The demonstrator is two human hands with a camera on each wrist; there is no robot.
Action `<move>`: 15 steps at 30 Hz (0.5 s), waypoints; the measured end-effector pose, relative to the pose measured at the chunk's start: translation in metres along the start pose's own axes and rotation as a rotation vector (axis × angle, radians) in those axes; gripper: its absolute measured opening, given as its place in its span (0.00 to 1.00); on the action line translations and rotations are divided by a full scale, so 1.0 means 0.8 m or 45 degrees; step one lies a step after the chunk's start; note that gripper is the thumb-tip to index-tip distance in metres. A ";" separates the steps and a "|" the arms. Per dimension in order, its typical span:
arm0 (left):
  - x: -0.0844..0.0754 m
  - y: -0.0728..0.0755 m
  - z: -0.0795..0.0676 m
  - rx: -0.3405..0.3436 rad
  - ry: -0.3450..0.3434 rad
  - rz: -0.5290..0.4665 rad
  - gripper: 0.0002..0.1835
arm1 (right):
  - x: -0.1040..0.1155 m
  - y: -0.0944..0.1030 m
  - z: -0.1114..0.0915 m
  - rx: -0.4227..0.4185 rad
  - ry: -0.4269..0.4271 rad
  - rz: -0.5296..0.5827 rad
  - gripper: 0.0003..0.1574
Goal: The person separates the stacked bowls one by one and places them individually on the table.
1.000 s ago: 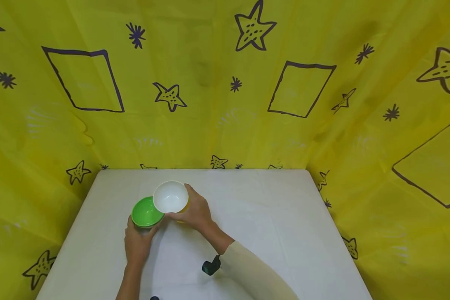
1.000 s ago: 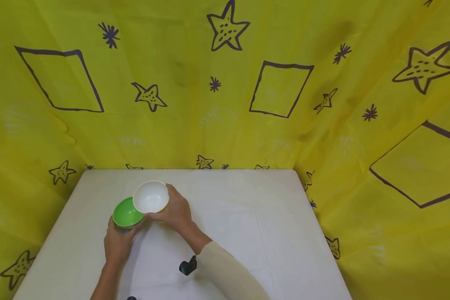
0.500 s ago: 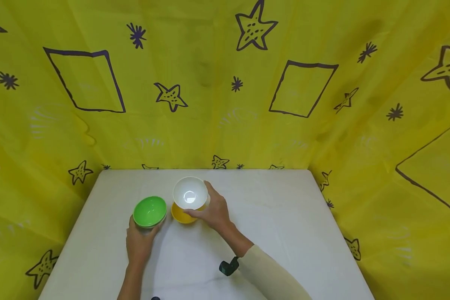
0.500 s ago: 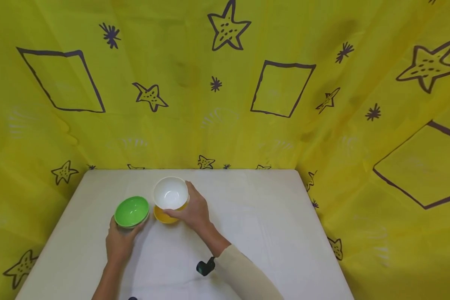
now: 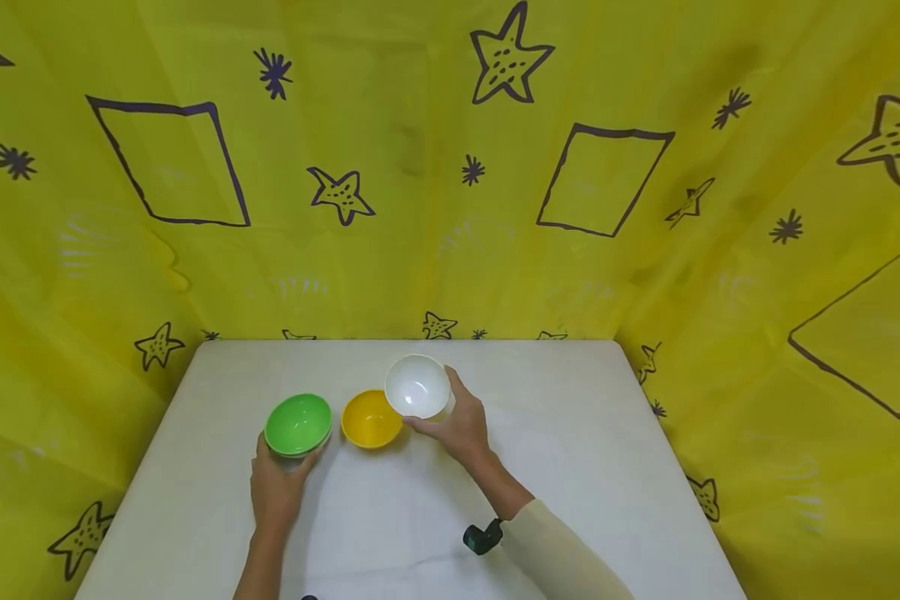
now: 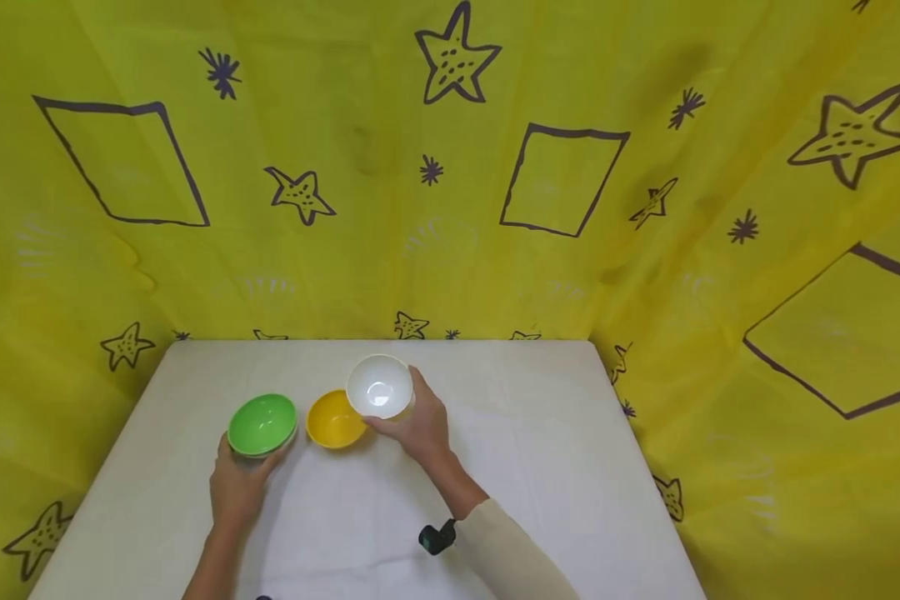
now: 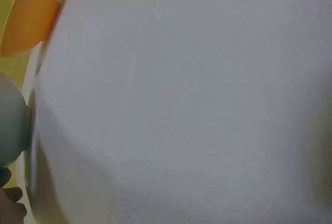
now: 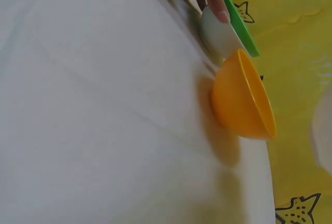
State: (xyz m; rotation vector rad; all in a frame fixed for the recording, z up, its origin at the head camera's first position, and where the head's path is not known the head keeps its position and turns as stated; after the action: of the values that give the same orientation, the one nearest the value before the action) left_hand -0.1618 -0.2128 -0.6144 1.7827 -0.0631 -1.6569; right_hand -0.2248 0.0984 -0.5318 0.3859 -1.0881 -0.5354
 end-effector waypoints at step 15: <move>0.002 -0.001 0.001 -0.027 -0.036 -0.014 0.54 | -0.040 0.006 -0.027 -0.044 -0.138 -0.052 0.65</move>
State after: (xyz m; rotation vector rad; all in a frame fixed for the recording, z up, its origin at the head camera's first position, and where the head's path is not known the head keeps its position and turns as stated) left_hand -0.1624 -0.2136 -0.6160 1.7468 -0.0487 -1.6848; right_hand -0.2155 0.1219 -0.5614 0.3527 -1.1753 -0.6163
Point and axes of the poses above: each hand's wrist, its own z-axis towards the middle knuckle, its own y-axis out of the back of the hand, x = y × z, the point moved 4 cm from there along z, towards the middle knuckle, and after that the axes turned 1 degree about -x, right-handed, at the moved point
